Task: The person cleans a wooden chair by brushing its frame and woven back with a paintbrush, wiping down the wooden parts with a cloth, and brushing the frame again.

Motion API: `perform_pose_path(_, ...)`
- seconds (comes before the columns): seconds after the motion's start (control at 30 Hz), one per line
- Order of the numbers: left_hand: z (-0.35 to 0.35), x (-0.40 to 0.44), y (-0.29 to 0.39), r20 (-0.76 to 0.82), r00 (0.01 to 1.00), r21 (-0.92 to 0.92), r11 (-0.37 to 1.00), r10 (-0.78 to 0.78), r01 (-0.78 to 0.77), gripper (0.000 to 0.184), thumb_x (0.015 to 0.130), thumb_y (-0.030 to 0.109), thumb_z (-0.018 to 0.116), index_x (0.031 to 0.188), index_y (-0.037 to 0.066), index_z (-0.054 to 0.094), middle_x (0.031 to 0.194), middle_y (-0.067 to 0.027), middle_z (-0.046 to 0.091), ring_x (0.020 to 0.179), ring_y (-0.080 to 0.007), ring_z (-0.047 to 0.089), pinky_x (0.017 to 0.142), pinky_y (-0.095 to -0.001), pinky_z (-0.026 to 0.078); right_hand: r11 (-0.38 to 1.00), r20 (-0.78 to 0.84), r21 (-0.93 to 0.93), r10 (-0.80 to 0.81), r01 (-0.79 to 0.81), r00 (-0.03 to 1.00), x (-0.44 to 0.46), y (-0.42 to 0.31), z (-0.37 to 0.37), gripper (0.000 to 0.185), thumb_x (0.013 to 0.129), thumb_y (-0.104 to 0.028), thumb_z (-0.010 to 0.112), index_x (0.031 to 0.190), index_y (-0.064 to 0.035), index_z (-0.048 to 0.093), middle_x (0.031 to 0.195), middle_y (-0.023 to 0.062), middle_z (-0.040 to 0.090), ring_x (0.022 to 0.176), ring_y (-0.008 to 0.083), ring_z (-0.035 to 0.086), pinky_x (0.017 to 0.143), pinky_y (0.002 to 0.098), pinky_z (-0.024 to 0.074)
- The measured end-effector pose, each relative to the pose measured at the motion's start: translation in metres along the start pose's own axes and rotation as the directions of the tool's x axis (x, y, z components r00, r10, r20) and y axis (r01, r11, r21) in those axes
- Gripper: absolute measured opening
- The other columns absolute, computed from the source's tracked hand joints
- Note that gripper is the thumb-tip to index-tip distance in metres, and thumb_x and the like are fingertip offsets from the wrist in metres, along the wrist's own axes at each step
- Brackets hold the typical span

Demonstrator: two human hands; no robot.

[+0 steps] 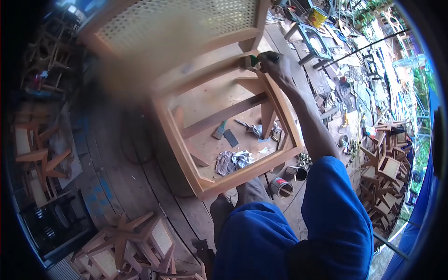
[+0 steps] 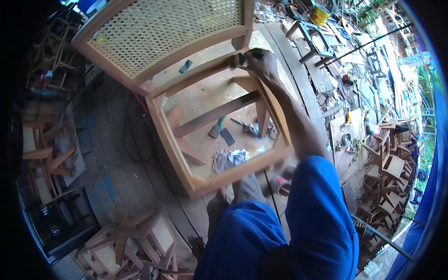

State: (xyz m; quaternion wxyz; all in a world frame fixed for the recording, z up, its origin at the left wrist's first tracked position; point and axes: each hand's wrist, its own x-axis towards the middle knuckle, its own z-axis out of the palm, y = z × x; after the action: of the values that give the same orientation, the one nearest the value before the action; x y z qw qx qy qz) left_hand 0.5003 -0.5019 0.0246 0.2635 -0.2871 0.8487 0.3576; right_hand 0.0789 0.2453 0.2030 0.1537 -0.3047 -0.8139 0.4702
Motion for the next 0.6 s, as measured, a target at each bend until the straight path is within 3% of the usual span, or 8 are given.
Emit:
perform_pose_path(0.03, 0.001, 0.002, 0.002, 0.006, 1.000, 0.000, 1.000, 0.006, -0.006, 0.033, 0.098, 0.019, 0.067, 0.120, -0.005, 0.072, 0.108, -0.0172, 0.076, 0.097, -0.0216, 0.072, 0.089, -0.0354, 0.057, 0.989, -0.109, 0.132, 0.078, -0.063, 0.991, 0.001, -0.005, -0.007, 0.032, 0.093, -0.028, 0.068, 0.094, 0.0013, 0.079, 0.074, 0.0101, 0.075, 0.066, 0.0179, 0.072, 0.066, 0.0320, 0.0567)
perform_pose_path(0.1, 0.001, 0.007, 0.005, 0.016, 1.000, 0.019, 1.000, 0.025, -0.025, 0.033, 0.098, 0.019, 0.067, 0.120, -0.005, 0.071, 0.108, -0.0173, 0.076, 0.097, -0.0217, 0.071, 0.089, -0.0354, 0.057, 0.969, -0.352, 0.245, 0.046, 0.045, 0.935, 0.011, -0.003, -0.012, 0.032, 0.094, -0.026, 0.066, 0.091, 0.0030, 0.078, 0.074, 0.0097, 0.075, 0.063, 0.0182, 0.071, 0.063, 0.0322, 0.0554)
perform_pose_path(0.17, 0.001, 0.010, 0.009, 0.027, 0.999, 0.026, 0.999, 0.043, -0.043, 0.033, 0.098, 0.019, 0.067, 0.120, -0.005, 0.071, 0.108, -0.0175, 0.076, 0.097, -0.0218, 0.071, 0.089, -0.0354, 0.057, 0.888, -0.288, 0.459, 0.180, -0.029, 0.941, 0.034, 0.038, -0.005, 0.038, 0.090, -0.028, 0.067, 0.085, 0.0085, 0.076, 0.070, 0.0124, 0.073, 0.062, 0.0193, 0.070, 0.064, 0.0340, 0.0560)
perform_pose_path(0.3, -0.002, 0.018, 0.017, 0.042, 0.998, 0.032, 0.998, 0.056, -0.058, 0.033, 0.098, 0.019, 0.067, 0.120, -0.005, 0.071, 0.108, -0.0177, 0.076, 0.097, -0.0220, 0.071, 0.090, -0.0355, 0.057, 0.980, -0.397, 0.017, 0.186, -0.196, 0.899, -0.020, 0.056, -0.031, 0.031, 0.087, -0.028, 0.068, 0.088, 0.0006, 0.079, 0.066, 0.0124, 0.072, 0.060, 0.0177, 0.070, 0.062, 0.0320, 0.0567)
perform_pose_path(0.43, -0.005, 0.020, 0.024, 0.045, 0.997, 0.053, 0.996, 0.065, -0.067, 0.033, 0.098, 0.019, 0.067, 0.120, -0.005, 0.071, 0.109, -0.0180, 0.076, 0.097, -0.0222, 0.071, 0.090, -0.0356, 0.057, 0.890, -0.332, 0.452, 0.104, 0.062, 0.937, -0.004, 0.033, -0.036, 0.027, 0.094, -0.025, 0.071, 0.088, 0.0011, 0.078, 0.068, 0.0107, 0.072, 0.059, 0.0152, 0.068, 0.060, 0.0317, 0.0577)
perform_pose_path(0.5, -0.009, 0.020, 0.025, 0.050, 0.996, 0.067, 0.995, 0.071, -0.075, 0.034, 0.098, 0.019, 0.067, 0.120, -0.005, 0.071, 0.109, -0.0181, 0.076, 0.097, -0.0224, 0.071, 0.090, -0.0356, 0.057, 0.980, -0.100, 0.155, 0.143, -0.126, 0.985, 0.037, 0.052, -0.041, 0.029, 0.093, -0.025, 0.073, 0.088, 0.0022, 0.078, 0.072, 0.0117, 0.073, 0.061, 0.0156, 0.069, 0.063, 0.0313, 0.0584)
perform_pose_path(0.57, -0.011, 0.023, 0.025, 0.059, 0.995, 0.076, 0.993, 0.082, -0.086, 0.034, 0.098, 0.019, 0.067, 0.120, -0.006, 0.071, 0.109, -0.0182, 0.076, 0.098, -0.0225, 0.071, 0.090, -0.0357, 0.057, 0.984, -0.309, -0.157, 0.031, -0.083, 0.951, 0.050, 0.045, -0.056, 0.031, 0.091, -0.027, 0.075, 0.089, 0.0032, 0.078, 0.075, 0.0114, 0.075, 0.063, 0.0159, 0.070, 0.063, 0.0315, 0.0585)
perform_pose_path(0.6, -0.013, 0.025, 0.025, 0.055, 0.995, 0.075, 0.993, 0.088, -0.092, 0.034, 0.098, 0.019, 0.067, 0.121, -0.006, 0.071, 0.109, -0.0183, 0.076, 0.098, -0.0225, 0.071, 0.090, -0.0357, 0.057, 0.990, -0.308, -0.125, 0.021, -0.062, 0.951, 0.047, 0.044, -0.065, 0.024, 0.095, -0.022, 0.072, 0.102, -0.0001, 0.079, 0.076, 0.0072, 0.075, 0.062, 0.0129, 0.069, 0.059, 0.0273, 0.0568)
